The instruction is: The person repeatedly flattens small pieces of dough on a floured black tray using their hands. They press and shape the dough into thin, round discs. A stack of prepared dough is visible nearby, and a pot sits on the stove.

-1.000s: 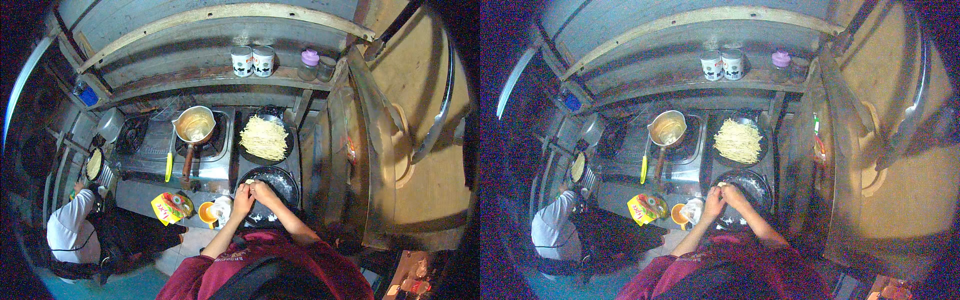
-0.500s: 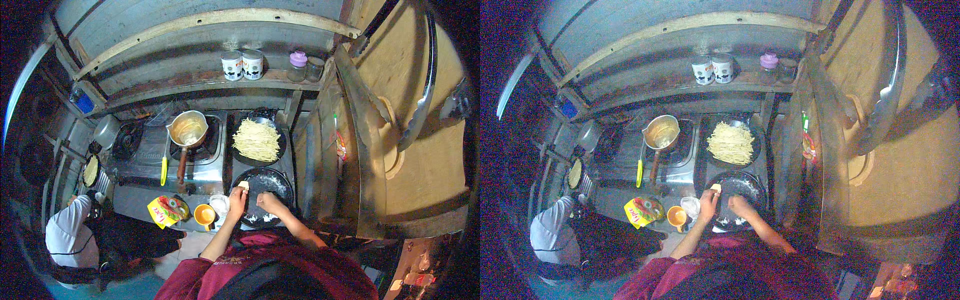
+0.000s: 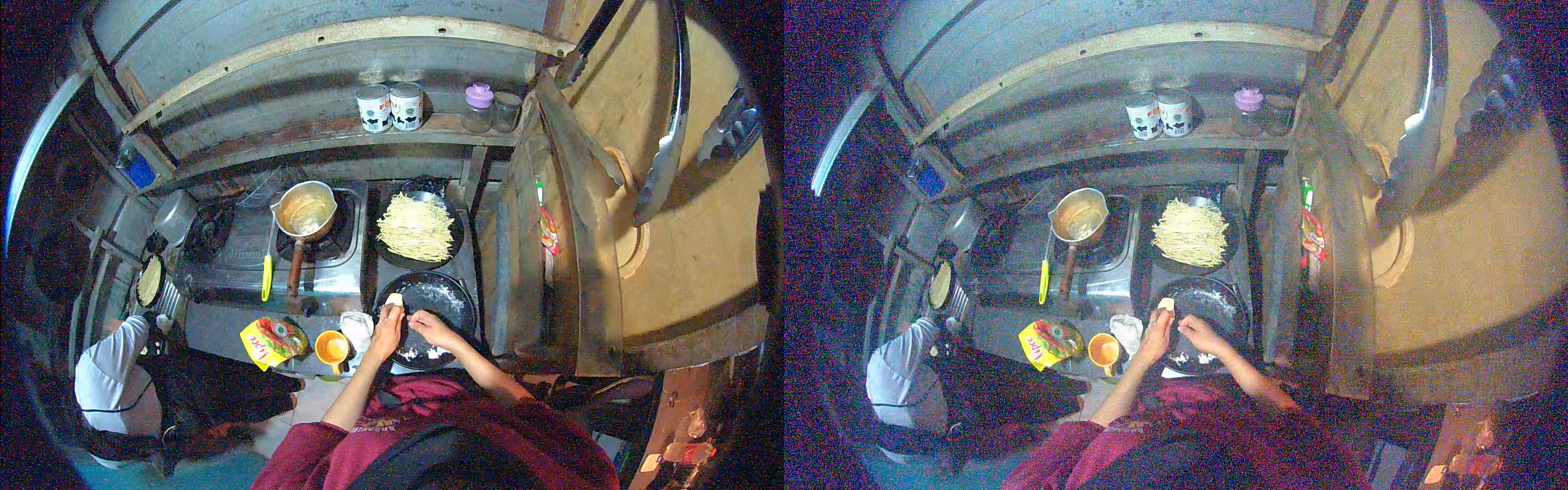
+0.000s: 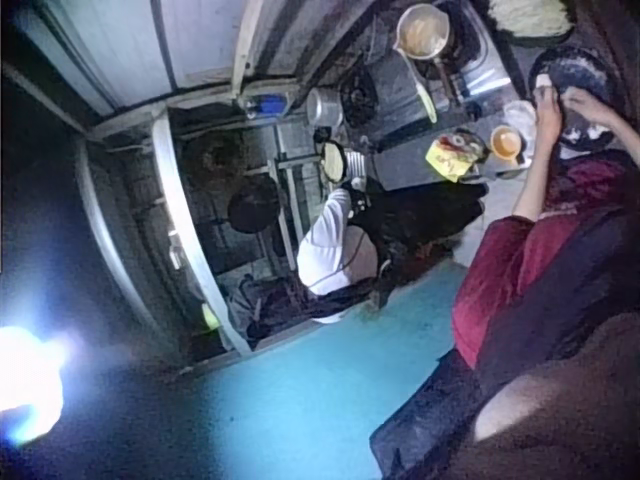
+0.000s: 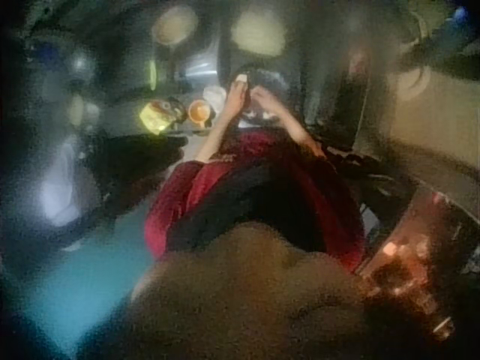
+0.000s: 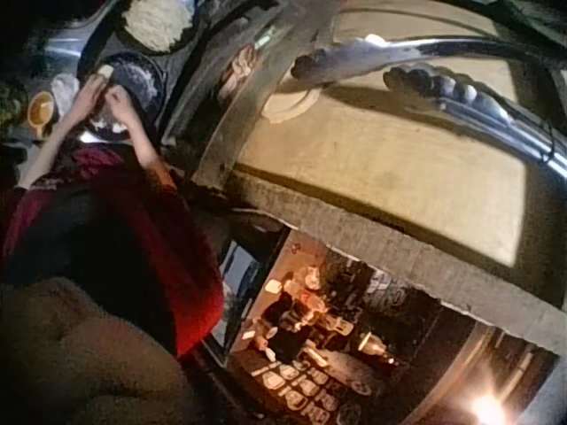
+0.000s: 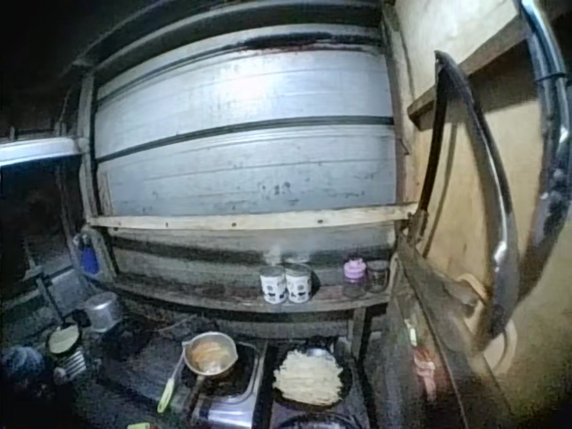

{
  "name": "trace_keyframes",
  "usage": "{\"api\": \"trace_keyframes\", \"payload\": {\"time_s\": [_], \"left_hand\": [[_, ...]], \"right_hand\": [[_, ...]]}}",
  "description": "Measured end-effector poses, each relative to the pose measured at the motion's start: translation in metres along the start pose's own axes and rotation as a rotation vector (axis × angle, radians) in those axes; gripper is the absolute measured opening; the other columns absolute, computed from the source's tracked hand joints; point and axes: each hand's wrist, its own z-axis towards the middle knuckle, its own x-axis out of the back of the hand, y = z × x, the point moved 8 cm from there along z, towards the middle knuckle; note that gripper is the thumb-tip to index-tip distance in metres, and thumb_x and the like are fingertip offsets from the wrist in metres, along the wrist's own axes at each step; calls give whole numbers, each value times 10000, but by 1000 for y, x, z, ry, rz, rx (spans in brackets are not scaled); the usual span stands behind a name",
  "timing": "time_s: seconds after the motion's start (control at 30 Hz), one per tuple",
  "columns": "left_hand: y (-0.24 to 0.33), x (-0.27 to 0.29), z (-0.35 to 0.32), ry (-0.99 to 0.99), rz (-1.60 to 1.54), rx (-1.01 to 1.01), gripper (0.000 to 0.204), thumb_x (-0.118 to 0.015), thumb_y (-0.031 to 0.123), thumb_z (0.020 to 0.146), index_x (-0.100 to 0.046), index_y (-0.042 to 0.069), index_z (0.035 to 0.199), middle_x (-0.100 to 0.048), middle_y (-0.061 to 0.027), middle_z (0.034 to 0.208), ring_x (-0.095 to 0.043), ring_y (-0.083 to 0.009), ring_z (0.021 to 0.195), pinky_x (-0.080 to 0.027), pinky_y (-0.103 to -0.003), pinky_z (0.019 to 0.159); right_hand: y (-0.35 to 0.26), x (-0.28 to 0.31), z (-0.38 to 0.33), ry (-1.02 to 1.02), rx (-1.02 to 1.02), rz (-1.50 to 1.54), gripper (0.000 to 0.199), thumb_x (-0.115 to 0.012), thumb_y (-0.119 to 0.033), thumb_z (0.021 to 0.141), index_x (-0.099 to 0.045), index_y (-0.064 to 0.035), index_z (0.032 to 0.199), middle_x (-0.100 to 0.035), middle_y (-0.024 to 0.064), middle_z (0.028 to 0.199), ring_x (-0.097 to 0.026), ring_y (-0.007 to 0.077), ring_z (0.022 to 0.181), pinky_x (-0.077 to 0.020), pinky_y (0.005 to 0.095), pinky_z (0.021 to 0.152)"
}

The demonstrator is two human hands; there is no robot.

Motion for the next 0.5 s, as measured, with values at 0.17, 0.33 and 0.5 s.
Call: {"api": "trace_keyframes", "payload": {"time_s": [0.17, 0.33, 0.5], "left_hand": [[-13, -14, -6, -55, -28, 5, 152, -383, 152, 918, -434, 53, 1021, -382, -285, 1220, -450, -482, 1022, -426, -476, 801], [-17, -33, -8, -216, -148, 30, 143, -376, 167, 920, -428, 69, 1010, -327, -317, 1253, -327, -501, 1156, -317, -599, 890], [-30, -46, -15, -218, -134, 99, 205, -471, 210, 878, -463, 103, 1053, -178, -327, 1363, -177, -481, 1266, -192, -634, 962]], "right_hand": [[-10, 0, -6, -24, -85, 112, 131, -468, -202, 896, -506, -81, 928, -518, -18, 868, -458, 80, 800, -379, 233, 713], [-10, -3, -2, -46, -133, 230, 146, -454, -235, 895, -493, -98, 925, -500, -36, 908, -450, 83, 855, -377, 266, 748], [-4, 5, -9, 72, -259, 424, 315, -443, -354, 912, -467, -72, 1051, -530, 7, 999, -487, 116, 1008, -413, 310, 849]]}}
